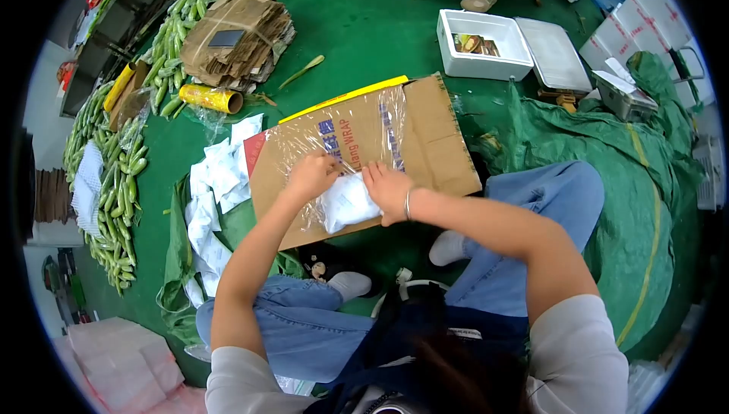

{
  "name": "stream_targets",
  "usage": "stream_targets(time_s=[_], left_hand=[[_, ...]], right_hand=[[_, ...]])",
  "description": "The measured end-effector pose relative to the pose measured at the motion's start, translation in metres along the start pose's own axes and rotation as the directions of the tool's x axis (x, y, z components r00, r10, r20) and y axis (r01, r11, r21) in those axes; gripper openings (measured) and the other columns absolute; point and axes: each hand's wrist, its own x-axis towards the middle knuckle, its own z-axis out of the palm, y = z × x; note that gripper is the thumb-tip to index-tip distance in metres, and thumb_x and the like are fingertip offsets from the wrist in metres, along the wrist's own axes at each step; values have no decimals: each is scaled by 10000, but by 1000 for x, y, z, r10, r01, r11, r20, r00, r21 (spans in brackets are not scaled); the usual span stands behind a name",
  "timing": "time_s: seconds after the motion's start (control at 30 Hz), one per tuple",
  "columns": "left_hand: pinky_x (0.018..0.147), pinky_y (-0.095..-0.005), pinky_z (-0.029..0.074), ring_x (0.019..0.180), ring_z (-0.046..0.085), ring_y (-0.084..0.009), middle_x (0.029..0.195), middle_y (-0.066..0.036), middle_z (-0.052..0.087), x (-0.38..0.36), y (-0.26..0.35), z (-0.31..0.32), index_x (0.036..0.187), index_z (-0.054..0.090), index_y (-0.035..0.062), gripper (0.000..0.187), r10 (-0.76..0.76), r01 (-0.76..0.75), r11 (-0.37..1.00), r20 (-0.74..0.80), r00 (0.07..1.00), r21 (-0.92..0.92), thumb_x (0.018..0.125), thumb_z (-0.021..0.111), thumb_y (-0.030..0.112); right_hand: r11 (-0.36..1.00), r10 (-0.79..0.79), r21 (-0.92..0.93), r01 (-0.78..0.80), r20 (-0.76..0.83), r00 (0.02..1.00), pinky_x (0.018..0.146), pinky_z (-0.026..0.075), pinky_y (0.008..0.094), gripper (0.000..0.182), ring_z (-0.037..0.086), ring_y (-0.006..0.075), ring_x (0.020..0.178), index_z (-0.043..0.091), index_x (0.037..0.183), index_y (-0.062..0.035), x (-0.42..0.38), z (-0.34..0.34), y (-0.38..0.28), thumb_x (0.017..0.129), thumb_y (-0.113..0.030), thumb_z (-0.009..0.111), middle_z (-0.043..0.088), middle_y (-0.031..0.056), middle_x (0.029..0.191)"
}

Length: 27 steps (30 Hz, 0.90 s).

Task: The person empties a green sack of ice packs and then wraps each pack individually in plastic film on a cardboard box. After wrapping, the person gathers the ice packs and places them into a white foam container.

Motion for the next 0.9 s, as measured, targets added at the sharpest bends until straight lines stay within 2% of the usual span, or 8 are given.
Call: stream_targets(time_s=[0.07, 0.23, 0.33, 0.43, 0.63, 0.7, 0.73, 0.9], left_hand=[[655, -412, 504, 757, 622, -377, 898, -166, 670, -5, 19, -28, 986, 686, 51, 277, 262, -106, 933, -448, 854, 345, 820, 679, 273], [701, -414, 524, 794, 650, -338, 881, -149, 645, -18, 52, -46, 1065, 636, 35, 430, -24, 26, 1000, -143, 989, 16, 801, 695, 369], [631, -396, 523, 778, 672, -315, 838, -199, 669, 1, 42, -39, 874, 685, 12, 602, 110, -48, 969, -249, 962, 244, 720, 686, 593], [587, -396, 517, 647, 663, -293, 646, -157, 646, 36, 22, -35, 803, 707, 56, 578, -91, 116, 979, -146, 985, 169, 730, 652, 627], [640, -388, 525, 664, 662, -316, 710, -174, 672, 29, 8, -29, 1023, 708, 69, 532, -109, 123, 988, 141, 984, -95, 823, 615, 553], [717, -380, 524, 819, 672, -239, 992, -149, 689, 10, 10, 2, 1187, 600, -7, 633, -110, 288, 515, 271, 956, -808, 876, 569, 544], [777, -351, 517, 942, 635, -204, 1159, -115, 625, 0, 1, 20, 1276, 496, -55, 698, -271, 678, 410, 628, 730, -611, 906, 537, 535], [529, -351, 510, 692, 596, -295, 873, -166, 606, -131, 48, 103, 1109, 555, 57, 541, 396, 837, -535, 839, 373, -119, 924, 451, 554]], right_hand=[[966, -21, 257, -19, 149, 989, 864, 492, 343, 842, 601, 301, 1019, 524, 1159, 127, 27, -4, 24, 543, -368, 814, 603, 217, 1134], [807, -275, 572, -147, 584, 764, 790, 495, 322, 614, 631, 214, 870, 659, 1018, 30, 93, -41, 94, 675, -467, 770, 674, 114, 937], [200, -412, 934, -296, 354, 840, 954, 424, 324, 650, 539, 176, 1129, 558, 1267, -42, 122, -28, 113, 837, -527, 617, 565, 99, 1276], [243, -32, 823, -513, 535, 844, 1037, 348, 319, 696, 443, 179, 1252, 475, 1355, -49, 120, -44, 91, 893, -568, 516, 457, 109, 1402], [325, -312, 864, -385, 482, 819, 1098, 273, 315, 630, 381, 199, 1320, 432, 1391, -49, 135, -2, 95, 974, -518, 375, 407, 107, 1447], [432, -283, 887, -163, 304, 910, 1111, 246, 334, 597, 348, 215, 1341, 439, 1386, -60, 126, 17, 86, 981, -493, 371, 397, 108, 1453], [479, -277, 876, -50, 205, 939, 1117, 233, 344, 580, 332, 223, 1352, 442, 1383, -65, 118, 29, 79, 985, -480, 369, 392, 109, 1456], [630, -278, 714, 304, -157, 948, 1138, 178, 417, 532, 283, 257, 1381, 477, 1350, -76, 83, 47, 41, 975, -449, 412, 398, 124, 1444]])
